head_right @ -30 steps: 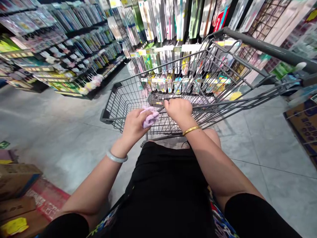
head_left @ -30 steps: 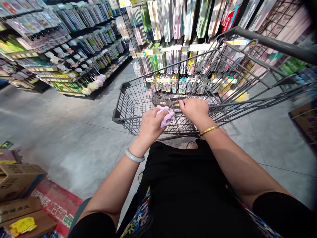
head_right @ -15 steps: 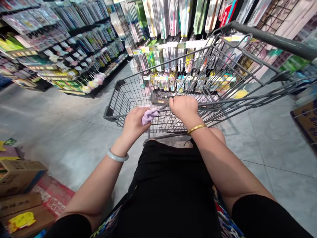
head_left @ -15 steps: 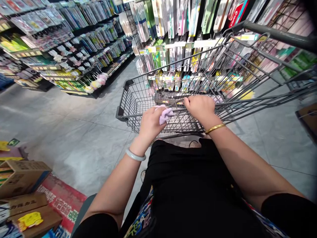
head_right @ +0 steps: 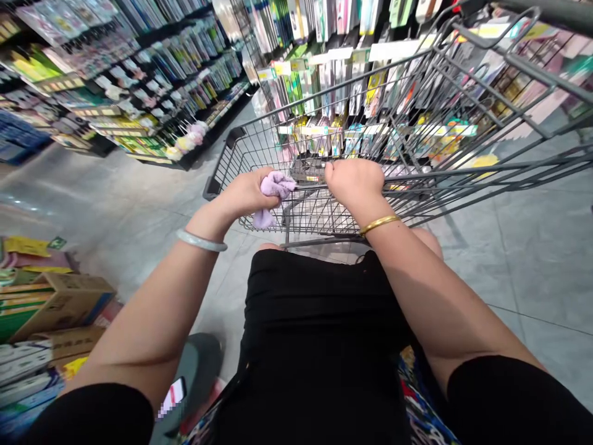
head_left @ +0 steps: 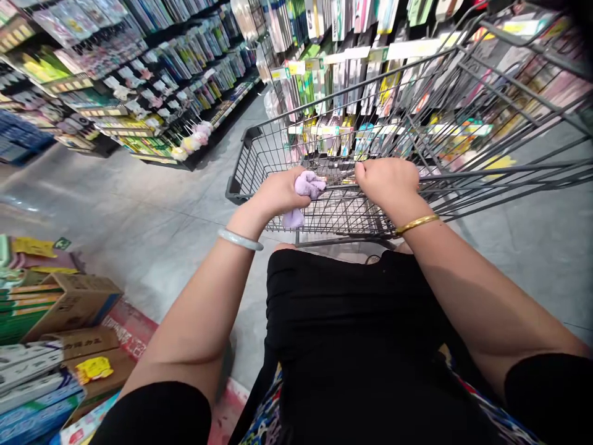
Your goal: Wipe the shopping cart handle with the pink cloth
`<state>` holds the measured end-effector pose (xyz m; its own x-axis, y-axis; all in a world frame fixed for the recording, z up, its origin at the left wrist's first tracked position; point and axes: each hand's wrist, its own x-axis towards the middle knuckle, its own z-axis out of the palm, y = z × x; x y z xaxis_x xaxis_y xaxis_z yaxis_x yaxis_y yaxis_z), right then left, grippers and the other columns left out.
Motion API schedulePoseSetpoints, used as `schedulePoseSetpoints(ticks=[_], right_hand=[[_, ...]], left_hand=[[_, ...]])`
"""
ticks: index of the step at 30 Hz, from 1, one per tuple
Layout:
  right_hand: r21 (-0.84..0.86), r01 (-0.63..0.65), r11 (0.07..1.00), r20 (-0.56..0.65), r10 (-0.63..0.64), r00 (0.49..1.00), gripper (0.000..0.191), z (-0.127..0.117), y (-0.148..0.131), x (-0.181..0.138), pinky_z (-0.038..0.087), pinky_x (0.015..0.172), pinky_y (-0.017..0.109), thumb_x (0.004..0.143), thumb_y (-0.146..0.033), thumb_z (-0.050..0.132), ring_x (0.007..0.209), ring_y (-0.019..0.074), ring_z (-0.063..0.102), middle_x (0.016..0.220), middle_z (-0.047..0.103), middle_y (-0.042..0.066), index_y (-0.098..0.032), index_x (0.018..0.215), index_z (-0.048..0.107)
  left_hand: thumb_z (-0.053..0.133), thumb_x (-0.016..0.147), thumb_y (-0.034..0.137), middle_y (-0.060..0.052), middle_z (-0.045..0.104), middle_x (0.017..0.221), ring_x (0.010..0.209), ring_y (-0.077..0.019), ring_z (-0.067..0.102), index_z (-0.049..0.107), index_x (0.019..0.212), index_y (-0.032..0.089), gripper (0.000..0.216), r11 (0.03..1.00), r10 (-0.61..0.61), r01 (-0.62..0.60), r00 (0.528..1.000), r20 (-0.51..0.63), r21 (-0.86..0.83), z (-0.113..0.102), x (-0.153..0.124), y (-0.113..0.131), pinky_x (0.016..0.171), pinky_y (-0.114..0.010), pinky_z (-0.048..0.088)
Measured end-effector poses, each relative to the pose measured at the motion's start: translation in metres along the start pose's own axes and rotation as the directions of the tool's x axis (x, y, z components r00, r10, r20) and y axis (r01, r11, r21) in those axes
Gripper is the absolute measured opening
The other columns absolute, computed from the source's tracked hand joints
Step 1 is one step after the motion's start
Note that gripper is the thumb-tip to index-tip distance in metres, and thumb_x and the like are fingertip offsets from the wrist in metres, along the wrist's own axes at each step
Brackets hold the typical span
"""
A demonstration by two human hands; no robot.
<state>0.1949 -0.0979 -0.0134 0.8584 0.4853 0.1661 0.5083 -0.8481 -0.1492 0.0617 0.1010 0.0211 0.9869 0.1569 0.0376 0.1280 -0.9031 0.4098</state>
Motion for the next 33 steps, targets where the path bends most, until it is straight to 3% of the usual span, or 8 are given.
schedulePoseSetpoints(ticks=[8, 13, 16, 19, 22, 25, 29, 33], right_hand=[[-0.03, 0.021, 0.999, -0.029, -0.021, 0.999, 0.073, 0.007, -0.001, 0.001, 0.038, 0.072, 0.037, 0.1, -0.05, 0.012, 0.09, 0.0281, 0.061, 0.088, 0.067, 0.019, -0.008, 0.106, 0.071], [-0.064, 0.008, 0.998, -0.04, -0.011, 0.999, 0.07, 0.01, -0.002, 0.002, 0.035, 0.073, 0.036, 0.101, -0.047, 0.012, 0.09, 0.0274, 0.06, 0.089, 0.067, 0.019, -0.009, 0.108, 0.07], [-0.075, 0.008, 0.997, -0.016, -0.009, 1.0, 0.067, 0.011, -0.001, 0.002, 0.035, 0.074, 0.037, 0.101, -0.045, 0.014, 0.093, 0.0285, 0.059, 0.092, 0.067, 0.019, -0.009, 0.108, 0.07], [-0.076, 0.005, 0.997, -0.012, -0.006, 1.0, 0.068, 0.011, -0.001, 0.001, 0.035, 0.074, 0.038, 0.102, -0.045, 0.014, 0.093, 0.0287, 0.06, 0.093, 0.067, 0.02, -0.009, 0.107, 0.07], [-0.069, -0.012, 0.998, -0.016, 0.011, 1.0, 0.068, 0.008, -0.004, 0.001, 0.035, 0.073, 0.037, 0.101, -0.045, 0.014, 0.09, 0.0284, 0.06, 0.09, 0.067, 0.019, -0.009, 0.104, 0.071], [-0.06, -0.02, 0.998, -0.013, 0.02, 1.0, 0.067, 0.005, -0.007, 0.001, 0.036, 0.071, 0.037, 0.1, -0.046, 0.017, 0.087, 0.0281, 0.061, 0.087, 0.068, 0.019, -0.009, 0.101, 0.073], [-0.065, -0.014, 0.998, -0.032, 0.012, 0.999, 0.065, 0.004, -0.007, 0.001, 0.037, 0.07, 0.036, 0.099, -0.044, 0.019, 0.084, 0.0281, 0.062, 0.089, 0.069, 0.019, -0.009, 0.101, 0.074], [-0.092, -0.022, 0.995, -0.047, 0.018, 0.999, 0.059, 0.002, -0.008, 0.001, 0.038, 0.066, 0.034, 0.098, -0.043, 0.024, 0.079, 0.0268, 0.064, 0.087, 0.071, 0.017, -0.013, 0.098, 0.076]], left_hand=[[0.069, 0.07, 0.031, 0.0, 0.067, 0.09, 0.085, -0.0202, 0.061, 0.06, 0.111, 0.024, 0.042, 0.993, 0.072, -0.079, 0.994, 0.077, 0.093, -0.006, 0.009, -0.003, 0.078, -0.033, 0.045], [0.065, 0.081, 0.028, -0.01, 0.063, 0.11, 0.108, -0.0268, 0.057, 0.056, 0.12, 0.018, 0.041, 0.952, 0.206, -0.161, 0.966, -0.157, 0.26, 0.026, -0.013, -0.001, 0.092, -0.04, 0.044], [0.058, 0.09, 0.031, -0.012, 0.051, 0.137, 0.124, -0.026, 0.049, 0.054, 0.126, 0.022, 0.038, 0.935, 0.303, -0.233, 0.917, -0.261, 0.268, 0.055, -0.032, -0.03, 0.101, -0.041, 0.042], [0.053, 0.093, 0.03, -0.01, 0.053, 0.133, 0.12, -0.0246, 0.052, 0.056, 0.127, 0.025, 0.035, 0.921, 0.326, -0.267, 0.927, -0.186, 0.283, 0.078, -0.048, -0.074, 0.1, -0.041, 0.043], [0.059, 0.089, 0.029, -0.012, 0.056, 0.124, 0.116, -0.0253, 0.054, 0.061, 0.123, 0.021, 0.035, 0.945, 0.226, -0.176, 0.96, -0.162, 0.274, 0.092, -0.056, -0.102, 0.098, -0.041, 0.045], [0.065, 0.084, 0.028, -0.011, 0.054, 0.123, 0.115, -0.0242, 0.054, 0.061, 0.122, 0.022, 0.039, 0.969, 0.172, -0.116, 0.95, -0.26, 0.216, 0.094, -0.053, -0.095, 0.097, -0.039, 0.047], [0.064, 0.084, 0.031, -0.01, 0.049, 0.127, 0.118, -0.0239, 0.051, 0.059, 0.124, 0.024, 0.041, 0.987, 0.132, -0.066, 0.861, -0.49, 0.149, 0.094, -0.038, -0.061, 0.099, -0.039, 0.045], [0.067, 0.08, 0.026, -0.011, 0.05, 0.121, 0.115, -0.0248, 0.052, 0.06, 0.119, 0.022, 0.04, 0.997, 0.035, 0.006, 0.856, -0.515, 0.079, 0.116, -0.033, -0.051, 0.097, -0.039, 0.047]])
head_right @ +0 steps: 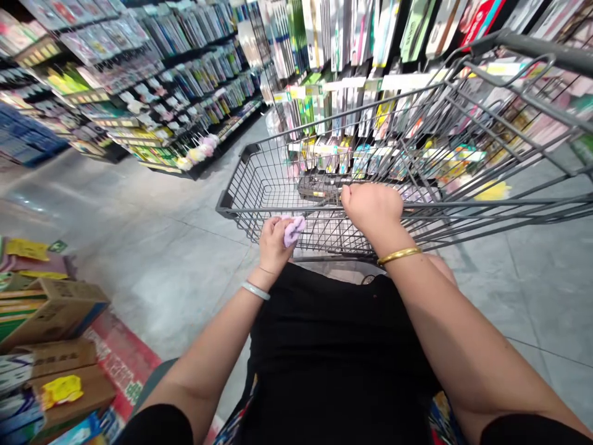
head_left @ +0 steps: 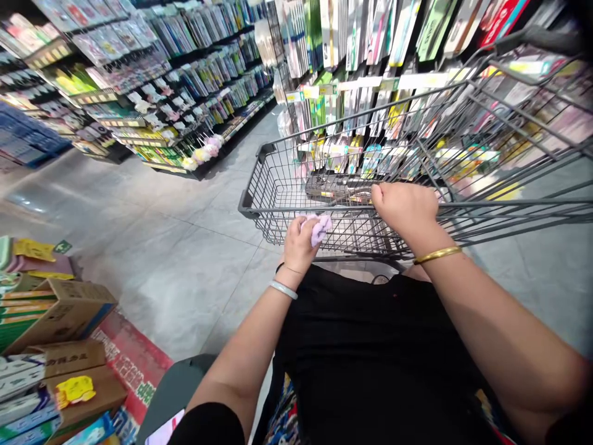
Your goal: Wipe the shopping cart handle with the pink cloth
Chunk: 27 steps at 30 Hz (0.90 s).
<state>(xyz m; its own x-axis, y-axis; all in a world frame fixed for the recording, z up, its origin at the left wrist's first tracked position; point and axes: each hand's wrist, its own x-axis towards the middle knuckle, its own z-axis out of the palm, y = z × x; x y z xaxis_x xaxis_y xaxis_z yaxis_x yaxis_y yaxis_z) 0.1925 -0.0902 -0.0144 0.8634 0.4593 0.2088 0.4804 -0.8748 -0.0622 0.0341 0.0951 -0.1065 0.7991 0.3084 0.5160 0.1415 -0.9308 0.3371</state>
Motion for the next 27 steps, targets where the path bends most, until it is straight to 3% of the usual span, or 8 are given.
schedulePoseSetpoints(ticks=[3, 6, 10, 13, 18, 24, 27], right_hand=[[-0.018, 0.001, 1.0, 0.004, -0.001, 1.0, 0.057, -0.004, -0.001, 0.0, 0.038, 0.064, 0.032, 0.097, -0.042, 0.025, 0.078, 0.0263, 0.065, 0.087, 0.072, 0.016, -0.016, 0.096, 0.077], [-0.023, 0.016, 1.0, 0.021, -0.016, 1.0, 0.057, -0.009, -0.003, 0.0, 0.039, 0.063, 0.032, 0.097, -0.042, 0.025, 0.078, 0.0265, 0.067, 0.088, 0.073, 0.015, -0.018, 0.094, 0.077], [-0.021, 0.008, 1.0, 0.057, -0.007, 0.998, 0.056, -0.013, -0.005, 0.0, 0.04, 0.061, 0.032, 0.098, -0.044, 0.027, 0.078, 0.0267, 0.068, 0.087, 0.073, 0.015, -0.019, 0.097, 0.076], [-0.029, 0.028, 0.999, 0.065, -0.026, 0.998, 0.055, -0.014, -0.005, -0.001, 0.041, 0.061, 0.031, 0.098, -0.041, 0.026, 0.079, 0.0264, 0.069, 0.086, 0.073, 0.015, -0.018, 0.096, 0.076], [-0.028, 0.082, 0.996, 0.033, -0.081, 0.996, 0.055, -0.014, -0.005, -0.006, 0.04, 0.06, 0.032, 0.099, -0.042, 0.026, 0.078, 0.0264, 0.069, 0.084, 0.073, 0.014, -0.018, 0.093, 0.075], [-0.009, 0.111, 0.994, -0.022, -0.111, 0.994, 0.054, -0.011, -0.001, -0.006, 0.037, 0.061, 0.03, 0.101, -0.038, 0.025, 0.076, 0.0238, 0.067, 0.085, 0.072, 0.014, -0.017, 0.093, 0.074], [-0.011, 0.25, 0.968, -0.069, -0.25, 0.966, 0.054, -0.013, 0.01, -0.012, 0.037, 0.069, 0.032, 0.101, -0.04, 0.024, 0.081, 0.0229, 0.064, 0.089, 0.072, 0.013, -0.017, 0.091, 0.072]], left_hand=[[0.07, 0.074, 0.02, -0.011, 0.051, 0.119, 0.114, -0.0249, 0.052, 0.06, 0.117, 0.022, 0.044, 0.999, -0.023, 0.023, 1.0, 0.004, -0.027, 0.008, -0.006, -0.003, 0.096, -0.038, 0.048], [0.07, 0.072, 0.018, -0.01, 0.051, 0.117, 0.112, -0.0237, 0.054, 0.06, 0.116, 0.023, 0.046, 0.997, -0.012, 0.013, 1.0, 0.004, -0.075, -0.004, 0.002, 0.001, 0.095, -0.036, 0.049], [0.07, 0.074, 0.021, -0.01, 0.05, 0.118, 0.115, -0.0244, 0.052, 0.056, 0.12, 0.025, 0.048, 0.992, -0.08, 0.065, 0.986, -0.145, -0.104, -0.024, 0.019, 0.016, 0.097, -0.038, 0.048], [0.071, 0.072, 0.02, -0.01, 0.05, 0.118, 0.113, -0.0251, 0.053, 0.057, 0.12, 0.024, 0.05, 0.99, -0.115, 0.098, 0.98, -0.162, -0.105, -0.012, 0.012, 0.019, 0.097, -0.039, 0.048], [0.068, 0.071, 0.013, -0.008, 0.054, 0.11, 0.106, -0.0231, 0.057, 0.059, 0.113, 0.022, 0.043, 0.965, -0.202, 0.197, 0.979, -0.009, -0.171, 0.028, -0.014, 0.016, 0.095, -0.038, 0.05], [0.069, 0.073, 0.02, -0.008, 0.056, 0.114, 0.113, -0.0257, 0.054, 0.057, 0.114, 0.026, 0.044, 0.969, -0.138, 0.113, 0.985, -0.103, -0.219, 0.014, 0.009, 0.056, 0.095, -0.041, 0.05], [0.069, 0.072, 0.017, -0.008, 0.054, 0.115, 0.111, -0.0258, 0.055, 0.057, 0.114, 0.027, 0.045, 0.981, -0.087, 0.074, 0.994, -0.066, -0.182, 0.012, 0.015, 0.068, 0.093, -0.04, 0.051]])
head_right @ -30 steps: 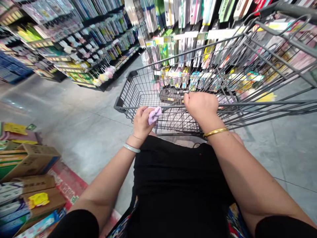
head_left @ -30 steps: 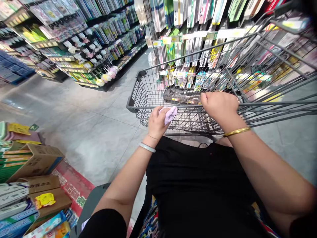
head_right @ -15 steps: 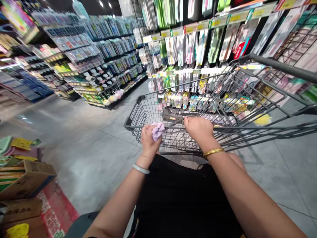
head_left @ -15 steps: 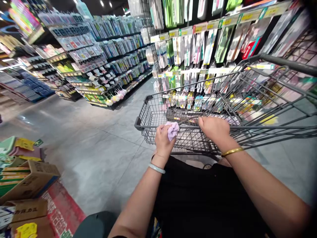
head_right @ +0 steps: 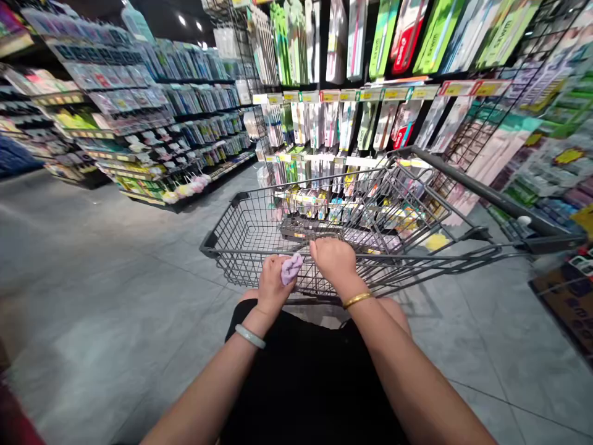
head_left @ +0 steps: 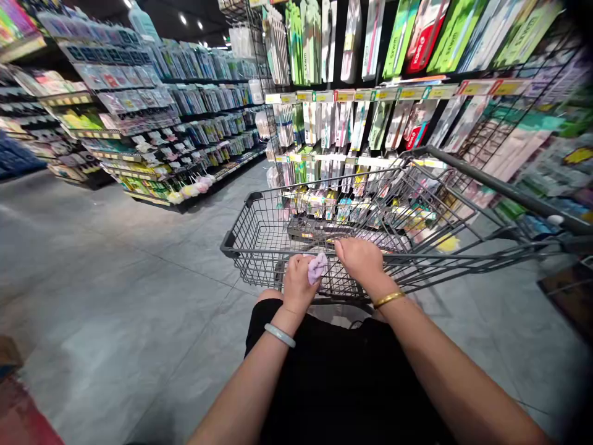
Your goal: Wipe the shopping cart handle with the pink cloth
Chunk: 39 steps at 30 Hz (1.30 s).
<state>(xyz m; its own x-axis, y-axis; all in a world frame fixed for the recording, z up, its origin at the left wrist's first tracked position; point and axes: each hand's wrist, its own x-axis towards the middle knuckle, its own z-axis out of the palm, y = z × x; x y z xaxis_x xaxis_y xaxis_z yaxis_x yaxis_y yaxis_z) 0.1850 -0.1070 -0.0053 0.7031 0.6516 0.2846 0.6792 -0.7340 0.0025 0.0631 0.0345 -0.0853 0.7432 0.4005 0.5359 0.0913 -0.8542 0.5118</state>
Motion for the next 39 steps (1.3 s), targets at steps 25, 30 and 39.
schedulePoseSetpoints(ticks=[25, 30, 39], right_hand=[[0.018, 0.05, 0.999, -0.381, -0.039, 0.924, 0.034, 0.013, 0.039, -0.038, 0.024, 0.077, 0.036, 0.098, -0.039, 0.043, 0.078, 0.021, 0.048, 0.074, 0.061, 0.004, -0.021, 0.077, 0.061], [0.021, 0.047, 0.999, -0.372, -0.035, 0.927, 0.034, 0.018, 0.042, -0.039, 0.022, 0.076, 0.035, 0.098, -0.041, 0.043, 0.079, 0.0204, 0.045, 0.076, 0.06, 0.005, -0.02, 0.079, 0.061], [0.024, 0.038, 0.999, -0.366, -0.026, 0.93, 0.036, 0.017, 0.042, -0.037, 0.021, 0.077, 0.036, 0.099, -0.042, 0.042, 0.079, 0.02, 0.044, 0.075, 0.059, 0.005, -0.019, 0.078, 0.061]], left_hand=[[0.066, 0.067, 0.01, -0.006, 0.055, 0.113, 0.108, -0.0238, 0.056, 0.06, 0.113, 0.024, 0.048, 0.993, -0.11, 0.115, 0.979, 0.171, -0.02, 0.04, -0.03, -0.004, 0.094, -0.04, 0.05], [0.069, 0.071, 0.016, -0.007, 0.052, 0.114, 0.109, -0.022, 0.054, 0.059, 0.113, 0.023, 0.044, 0.993, -0.081, 0.083, 0.996, 0.027, -0.087, 0.031, -0.014, 0.03, 0.095, -0.036, 0.047], [0.066, 0.072, 0.013, -0.006, 0.053, 0.111, 0.107, -0.0205, 0.055, 0.059, 0.114, 0.023, 0.044, 0.987, -0.099, 0.124, 0.972, 0.211, -0.105, 0.042, -0.021, 0.026, 0.094, -0.035, 0.048]])
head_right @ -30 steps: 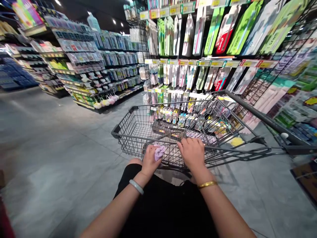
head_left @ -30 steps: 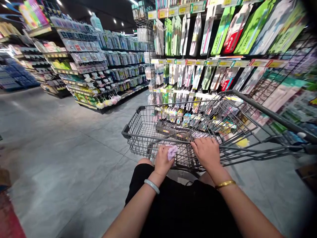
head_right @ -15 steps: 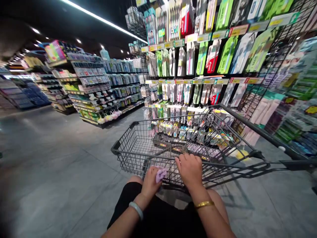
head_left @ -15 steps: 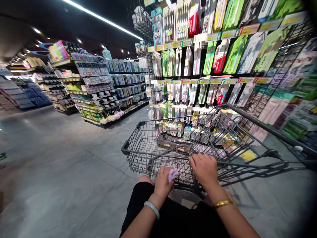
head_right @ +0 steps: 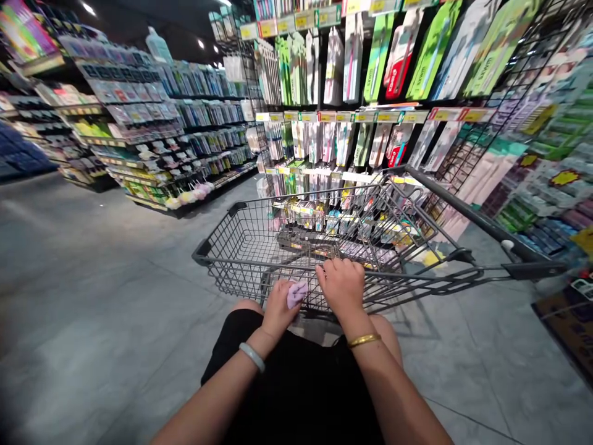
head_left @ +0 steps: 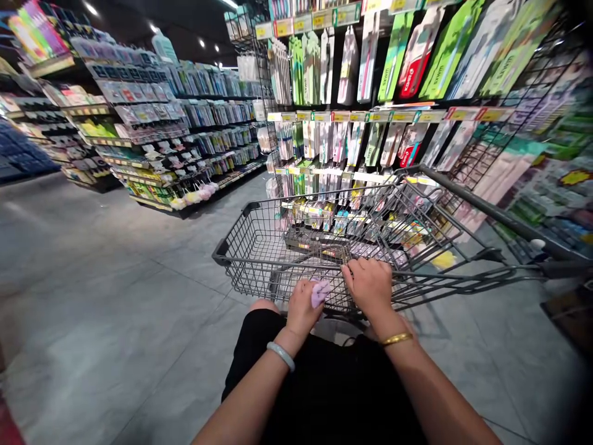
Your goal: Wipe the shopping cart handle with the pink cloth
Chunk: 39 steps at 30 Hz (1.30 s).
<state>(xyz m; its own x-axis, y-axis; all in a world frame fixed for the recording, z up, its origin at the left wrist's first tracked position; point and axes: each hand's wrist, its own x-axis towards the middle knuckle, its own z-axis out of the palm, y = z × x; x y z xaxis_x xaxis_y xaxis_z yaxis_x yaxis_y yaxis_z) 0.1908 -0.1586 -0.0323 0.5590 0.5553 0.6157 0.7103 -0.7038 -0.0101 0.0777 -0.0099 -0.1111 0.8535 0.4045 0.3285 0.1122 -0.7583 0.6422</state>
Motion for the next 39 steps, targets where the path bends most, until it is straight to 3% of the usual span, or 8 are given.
schedulePoseSetpoints(ticks=[7, 15, 22, 26, 29, 32, 36, 39], right_hand=[[0.006, 0.003, 1.0, 0.008, -0.003, 1.0, 0.035, 0.001, 0.001, -0.002, 0.022, 0.078, 0.036, 0.099, -0.041, 0.041, 0.079, 0.0204, 0.044, 0.076, 0.059, 0.005, -0.019, 0.078, 0.06], [-0.003, -0.002, 1.0, 0.0, 0.002, 1.0, 0.035, -0.002, 0.001, 0.001, 0.022, 0.078, 0.036, 0.099, -0.041, 0.043, 0.079, 0.0203, 0.046, 0.075, 0.06, 0.005, -0.019, 0.077, 0.061], [0.004, -0.011, 1.0, 0.03, 0.011, 0.999, 0.035, -0.002, 0.002, -0.001, 0.025, 0.079, 0.038, 0.1, -0.039, 0.04, 0.081, 0.0212, 0.048, 0.077, 0.061, 0.005, -0.02, 0.079, 0.061], [0.054, -0.012, 0.998, 0.028, 0.01, 1.0, 0.033, -0.003, 0.005, 0.0, 0.032, 0.081, 0.039, 0.099, -0.039, 0.041, 0.083, 0.0219, 0.051, 0.08, 0.062, 0.006, -0.021, 0.083, 0.064], [0.181, 0.016, 0.983, -0.088, 0.0, 0.996, 0.026, -0.006, 0.004, -0.016, 0.036, 0.097, 0.044, 0.097, -0.034, 0.047, 0.108, 0.0248, 0.053, 0.111, 0.064, 0.01, -0.021, 0.11, 0.065], [0.344, 0.15, 0.927, -0.156, -0.1, 0.983, 0.04, -0.005, -0.006, -0.05, 0.03, 0.112, 0.054, 0.093, -0.032, 0.055, 0.134, 0.0285, 0.04, 0.143, 0.047, 0.009, -0.028, 0.133, 0.054], [0.581, 0.122, 0.805, -0.097, -0.081, 0.992, 0.058, 0.0, -0.02, -0.085, 0.042, 0.107, 0.052, 0.087, -0.028, 0.062, 0.139, 0.0302, 0.037, 0.154, 0.03, 0.011, -0.031, 0.142, 0.043], [0.677, 0.008, 0.736, -0.1, 0.081, 0.992, 0.051, -0.002, -0.016, -0.08, 0.045, 0.105, 0.049, 0.088, -0.02, 0.059, 0.133, 0.0278, 0.044, 0.145, 0.038, 0.011, -0.032, 0.136, 0.049]], left_hand=[[0.069, 0.073, 0.018, -0.008, 0.053, 0.115, 0.108, -0.0241, 0.052, 0.057, 0.119, 0.024, 0.048, 0.967, 0.224, -0.219, 0.974, -0.025, 0.131, 0.002, 0.014, 0.024, 0.094, -0.038, 0.047], [0.066, 0.072, 0.013, -0.006, 0.054, 0.109, 0.106, -0.0228, 0.054, 0.06, 0.112, 0.023, 0.041, 0.985, 0.074, -0.079, 0.996, 0.039, 0.151, 0.022, -0.009, -0.003, 0.093, -0.038, 0.048], [0.066, 0.076, 0.018, -0.01, 0.054, 0.117, 0.108, -0.0253, 0.052, 0.056, 0.121, 0.023, 0.046, 0.917, 0.371, -0.365, 0.929, -0.004, 0.162, 0.011, 0.012, 0.026, 0.093, -0.041, 0.048], [0.068, 0.072, 0.014, -0.006, 0.057, 0.11, 0.105, -0.0232, 0.056, 0.061, 0.112, 0.024, 0.042, 0.98, 0.176, -0.185, 0.977, 0.123, 0.068, 0.025, -0.002, 0.001, 0.091, -0.039, 0.049], [0.068, 0.074, 0.019, -0.006, 0.059, 0.108, 0.105, -0.0212, 0.058, 0.061, 0.11, 0.021, 0.037, 0.989, -0.055, 0.062, 0.997, 0.055, -0.135, 0.026, -0.006, -0.001, 0.095, -0.038, 0.048], [0.068, 0.078, 0.034, -0.008, 0.062, 0.115, 0.109, -0.0217, 0.059, 0.056, 0.119, 0.02, 0.045, 0.892, -0.164, 0.178, 0.984, 0.07, -0.415, 0.016, -0.002, 0.026, 0.098, -0.038, 0.046], [0.048, 0.091, 0.042, -0.01, 0.063, 0.127, 0.112, -0.0207, 0.061, 0.048, 0.133, 0.019, 0.048, 0.558, -0.172, 0.351, 0.935, 0.309, -0.752, -0.002, -0.001, 0.076, 0.094, -0.033, 0.049], [0.035, 0.095, 0.045, -0.009, 0.065, 0.126, 0.109, -0.0213, 0.063, 0.049, 0.138, 0.02, 0.052, 0.607, -0.09, 0.373, 0.91, 0.405, -0.702, -0.022, 0.0, 0.096, 0.087, -0.032, 0.051]])
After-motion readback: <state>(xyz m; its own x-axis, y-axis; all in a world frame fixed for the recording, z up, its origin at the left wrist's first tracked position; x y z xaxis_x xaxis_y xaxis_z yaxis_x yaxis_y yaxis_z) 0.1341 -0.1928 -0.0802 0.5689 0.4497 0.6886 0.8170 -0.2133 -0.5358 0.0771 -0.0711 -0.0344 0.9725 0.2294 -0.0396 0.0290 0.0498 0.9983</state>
